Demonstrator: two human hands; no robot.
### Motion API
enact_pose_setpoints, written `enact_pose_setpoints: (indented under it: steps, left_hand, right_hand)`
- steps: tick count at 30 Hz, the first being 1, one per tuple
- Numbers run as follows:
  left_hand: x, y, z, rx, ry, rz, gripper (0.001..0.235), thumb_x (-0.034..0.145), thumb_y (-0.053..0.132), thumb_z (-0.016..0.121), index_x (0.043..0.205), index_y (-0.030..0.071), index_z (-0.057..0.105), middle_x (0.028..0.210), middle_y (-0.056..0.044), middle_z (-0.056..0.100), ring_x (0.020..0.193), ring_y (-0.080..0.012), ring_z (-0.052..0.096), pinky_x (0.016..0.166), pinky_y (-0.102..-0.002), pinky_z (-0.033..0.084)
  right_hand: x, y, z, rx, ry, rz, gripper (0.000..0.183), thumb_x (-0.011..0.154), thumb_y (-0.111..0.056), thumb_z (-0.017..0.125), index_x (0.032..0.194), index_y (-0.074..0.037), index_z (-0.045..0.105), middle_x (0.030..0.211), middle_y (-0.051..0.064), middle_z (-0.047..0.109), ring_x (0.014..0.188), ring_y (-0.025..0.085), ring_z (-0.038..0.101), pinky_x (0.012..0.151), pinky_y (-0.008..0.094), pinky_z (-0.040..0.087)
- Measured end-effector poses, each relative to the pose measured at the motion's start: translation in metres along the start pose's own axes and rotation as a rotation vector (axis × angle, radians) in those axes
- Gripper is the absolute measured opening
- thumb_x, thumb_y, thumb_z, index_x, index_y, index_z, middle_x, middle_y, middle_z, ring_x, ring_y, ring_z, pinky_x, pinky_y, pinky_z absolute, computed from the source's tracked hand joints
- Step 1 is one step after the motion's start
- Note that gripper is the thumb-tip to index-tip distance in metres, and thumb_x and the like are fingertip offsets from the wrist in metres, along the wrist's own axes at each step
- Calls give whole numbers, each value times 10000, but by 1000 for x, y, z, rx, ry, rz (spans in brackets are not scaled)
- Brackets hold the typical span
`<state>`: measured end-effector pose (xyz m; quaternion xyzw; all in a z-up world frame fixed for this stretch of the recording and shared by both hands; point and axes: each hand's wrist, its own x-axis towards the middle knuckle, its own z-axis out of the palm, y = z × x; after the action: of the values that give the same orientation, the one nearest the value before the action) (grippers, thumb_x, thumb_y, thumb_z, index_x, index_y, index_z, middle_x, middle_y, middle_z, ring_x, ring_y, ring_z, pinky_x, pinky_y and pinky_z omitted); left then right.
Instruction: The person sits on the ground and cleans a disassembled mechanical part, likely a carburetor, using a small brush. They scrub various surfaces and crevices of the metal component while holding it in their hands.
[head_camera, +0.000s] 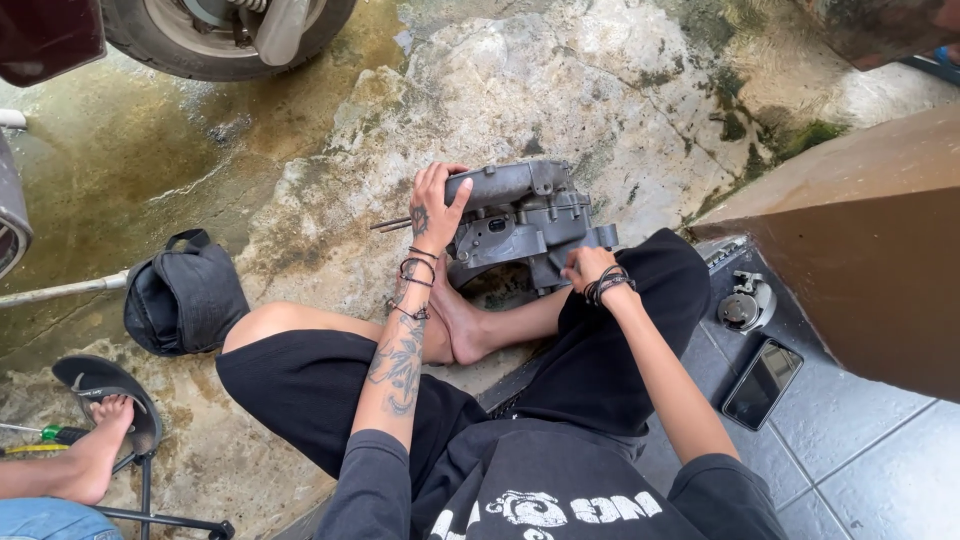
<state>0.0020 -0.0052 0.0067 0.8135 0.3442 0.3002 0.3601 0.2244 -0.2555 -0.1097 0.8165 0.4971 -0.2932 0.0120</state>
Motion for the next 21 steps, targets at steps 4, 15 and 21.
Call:
enact_pose_setpoints:
  steps: [4, 15, 21]
  left_hand:
    - [2, -3, -1, 8, -32, 0, 304, 1039, 490, 537, 1110, 214, 641, 1075, -9, 639, 1089, -265, 597, 1012, -422, 458]
    - [0, -10, 4, 0, -5, 16, 300, 1019, 493, 567, 1096, 216, 657, 1049, -8, 654, 1055, -264, 607, 1005, -419, 458]
    - [2, -5, 1, -14, 3, 13, 276, 1022, 469, 569, 1100, 219, 654, 1057, -1, 653, 1055, -256, 602, 1008, -406, 456]
  right_hand:
    - [-11, -7, -6, 261, 126, 103, 220, 926, -426, 639, 1019, -230, 677, 621, -15, 721, 854, 319, 756, 850, 482, 564]
    - [-17, -48, 27, 357, 413, 148, 373, 1000, -259, 541, 1358, -184, 613, 871, 153, 774, 923, 423, 732, 855, 563, 569]
    - [7, -30, 20, 450, 517, 36, 332, 977, -196, 592, 1301, -170, 661, 678, 105, 693, 729, 425, 698, 689, 530, 546]
